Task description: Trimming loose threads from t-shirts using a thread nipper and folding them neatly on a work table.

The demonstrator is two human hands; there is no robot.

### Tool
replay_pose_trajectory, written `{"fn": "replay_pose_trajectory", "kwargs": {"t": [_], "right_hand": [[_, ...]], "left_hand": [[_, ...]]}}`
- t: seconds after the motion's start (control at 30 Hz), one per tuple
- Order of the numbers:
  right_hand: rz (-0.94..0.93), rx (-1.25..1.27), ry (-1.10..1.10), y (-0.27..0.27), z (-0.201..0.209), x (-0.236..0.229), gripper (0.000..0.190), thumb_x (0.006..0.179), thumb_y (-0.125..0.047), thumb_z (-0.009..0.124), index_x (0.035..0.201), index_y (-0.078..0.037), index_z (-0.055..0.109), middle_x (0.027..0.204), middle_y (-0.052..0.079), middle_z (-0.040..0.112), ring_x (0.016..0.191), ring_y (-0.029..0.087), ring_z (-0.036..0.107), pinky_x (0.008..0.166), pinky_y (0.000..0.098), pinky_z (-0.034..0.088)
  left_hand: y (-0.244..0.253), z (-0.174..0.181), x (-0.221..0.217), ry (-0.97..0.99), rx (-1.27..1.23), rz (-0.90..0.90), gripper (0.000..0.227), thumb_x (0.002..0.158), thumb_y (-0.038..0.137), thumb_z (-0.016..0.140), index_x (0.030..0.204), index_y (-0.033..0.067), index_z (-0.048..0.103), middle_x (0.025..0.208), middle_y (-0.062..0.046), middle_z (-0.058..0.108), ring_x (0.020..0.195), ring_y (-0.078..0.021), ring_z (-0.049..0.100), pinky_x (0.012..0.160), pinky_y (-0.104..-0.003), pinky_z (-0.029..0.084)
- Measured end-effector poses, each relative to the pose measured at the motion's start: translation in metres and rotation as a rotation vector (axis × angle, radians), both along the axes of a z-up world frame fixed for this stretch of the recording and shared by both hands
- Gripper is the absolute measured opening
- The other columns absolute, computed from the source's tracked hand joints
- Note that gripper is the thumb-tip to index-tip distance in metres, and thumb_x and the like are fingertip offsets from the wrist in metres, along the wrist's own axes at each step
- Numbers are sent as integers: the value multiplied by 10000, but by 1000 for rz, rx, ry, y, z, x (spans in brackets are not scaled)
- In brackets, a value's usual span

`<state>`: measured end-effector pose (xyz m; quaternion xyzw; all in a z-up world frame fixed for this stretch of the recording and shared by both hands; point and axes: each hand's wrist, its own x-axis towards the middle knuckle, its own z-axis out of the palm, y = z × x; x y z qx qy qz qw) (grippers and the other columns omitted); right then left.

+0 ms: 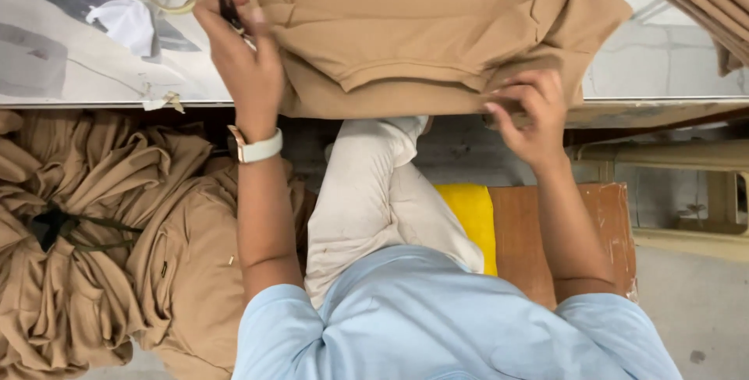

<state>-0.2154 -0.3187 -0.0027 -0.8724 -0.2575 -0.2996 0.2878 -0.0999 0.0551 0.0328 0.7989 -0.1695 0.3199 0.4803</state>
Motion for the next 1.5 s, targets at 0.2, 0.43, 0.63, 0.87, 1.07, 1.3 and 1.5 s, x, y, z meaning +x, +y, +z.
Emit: {"fn": "replay_pose_trajectory", "kwargs": {"t": [0.2, 0.43, 0.63, 0.87, 1.07, 1.3, 1.5], "right_hand": [[59, 118, -10, 19, 30, 3, 215, 961, 171, 568, 1042, 29, 707, 1049, 184, 670, 937, 338, 613, 849, 425, 456], [0, -176, 304, 26, 18, 36, 194, 951, -7, 677, 1134, -9, 613, 1154, 131, 629, 1086, 347, 591, 869, 430, 486], [9, 25, 282, 25, 20, 37, 122, 1003, 82, 645, 1089, 28, 713, 1068, 127, 612, 981, 291, 620, 836, 382, 498], [-95, 19, 269, 21, 0, 43, 75, 1060, 8, 589, 986, -5, 593, 1050, 101, 592, 905, 273, 613, 747, 385, 488], [20, 251, 215, 18, 3, 39, 44, 1050, -15, 674, 1058, 23, 693, 1052, 141, 652, 1043, 297, 615, 914, 385, 488], [17, 337, 252, 14, -8, 47, 153, 1074, -102, 589, 940, -31, 608, 998, 109, 593, 972, 246, 587, 893, 363, 466], [91, 724, 381, -5, -27, 53, 184, 1068, -268, 583, 979, -107, 581, 1045, 47, 571, 974, 186, 642, 860, 282, 498]], "left_hand": [[-103, 1, -28, 220, 184, -525, 276, 1106, 301, 367, 1213, 48, 399, 1044, -112, 564, 953, -279, 572, 873, -418, 428], [-148, -36, -15, 334, 519, -456, 376, 1064, 469, 378, 958, 111, 423, 789, -35, 638, 689, -263, 607, 496, -421, 401], [-146, -26, -26, 460, 485, -441, 345, 1043, 461, 399, 938, 133, 409, 803, -31, 649, 721, -285, 605, 546, -441, 395], [-147, -35, -25, 417, 467, -404, 339, 1037, 454, 415, 991, 120, 444, 852, -56, 682, 760, -320, 635, 570, -469, 431], [-147, -36, -28, 418, 467, -402, 371, 1040, 487, 377, 982, 126, 438, 879, -67, 697, 779, -328, 649, 576, -466, 438], [-148, -38, -29, 408, 441, -362, 383, 1027, 506, 394, 974, 130, 436, 850, -49, 681, 723, -327, 637, 541, -463, 419], [-149, -36, -30, 442, 416, -357, 358, 1024, 487, 403, 1064, 139, 479, 922, -42, 737, 762, -342, 672, 563, -471, 441]]}}
